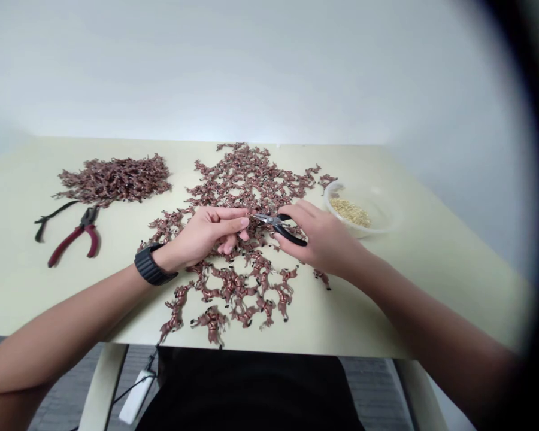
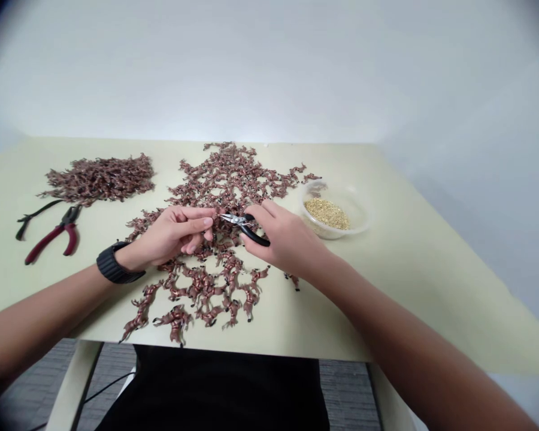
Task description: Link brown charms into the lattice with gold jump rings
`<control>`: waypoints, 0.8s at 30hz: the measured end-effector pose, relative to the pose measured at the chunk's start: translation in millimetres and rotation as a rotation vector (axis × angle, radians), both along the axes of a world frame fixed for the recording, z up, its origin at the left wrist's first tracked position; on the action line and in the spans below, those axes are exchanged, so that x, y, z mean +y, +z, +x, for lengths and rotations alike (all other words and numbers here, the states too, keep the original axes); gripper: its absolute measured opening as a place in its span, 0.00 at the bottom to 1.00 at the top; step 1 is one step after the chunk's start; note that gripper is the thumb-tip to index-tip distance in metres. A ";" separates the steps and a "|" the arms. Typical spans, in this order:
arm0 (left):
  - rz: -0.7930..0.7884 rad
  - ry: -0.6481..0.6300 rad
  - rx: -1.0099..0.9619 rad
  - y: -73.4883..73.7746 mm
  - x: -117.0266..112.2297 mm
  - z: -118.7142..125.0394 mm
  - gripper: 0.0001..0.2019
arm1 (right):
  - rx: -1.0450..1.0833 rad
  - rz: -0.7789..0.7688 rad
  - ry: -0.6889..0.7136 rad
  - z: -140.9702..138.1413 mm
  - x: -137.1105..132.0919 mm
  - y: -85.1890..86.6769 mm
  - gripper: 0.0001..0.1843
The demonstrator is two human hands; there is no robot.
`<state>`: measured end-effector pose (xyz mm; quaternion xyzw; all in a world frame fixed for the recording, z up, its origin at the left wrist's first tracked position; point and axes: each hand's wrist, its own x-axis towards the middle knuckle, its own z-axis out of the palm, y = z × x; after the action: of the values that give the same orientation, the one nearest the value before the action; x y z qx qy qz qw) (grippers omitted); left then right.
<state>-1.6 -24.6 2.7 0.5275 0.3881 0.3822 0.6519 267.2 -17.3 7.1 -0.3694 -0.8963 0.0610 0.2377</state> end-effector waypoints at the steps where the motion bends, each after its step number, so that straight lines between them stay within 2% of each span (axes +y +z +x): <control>1: -0.009 0.002 0.000 0.0 0.0 0.0 0.12 | -0.022 0.022 0.003 -0.1 0.0 0.0 0.18; 10: -0.028 0.014 0.020 1.3 -0.6 -0.5 0.14 | -0.095 0.118 0.002 2.0 1.5 -1.9 0.17; 24: -0.054 0.011 0.029 -0.8 1.0 -1.2 0.16 | -0.124 0.133 0.002 2.0 0.6 -1.9 0.19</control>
<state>-2.8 -23.6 1.9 0.5131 0.4106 0.3677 0.6580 269.2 -16.7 5.2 -0.3550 -0.9117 -0.0215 0.2057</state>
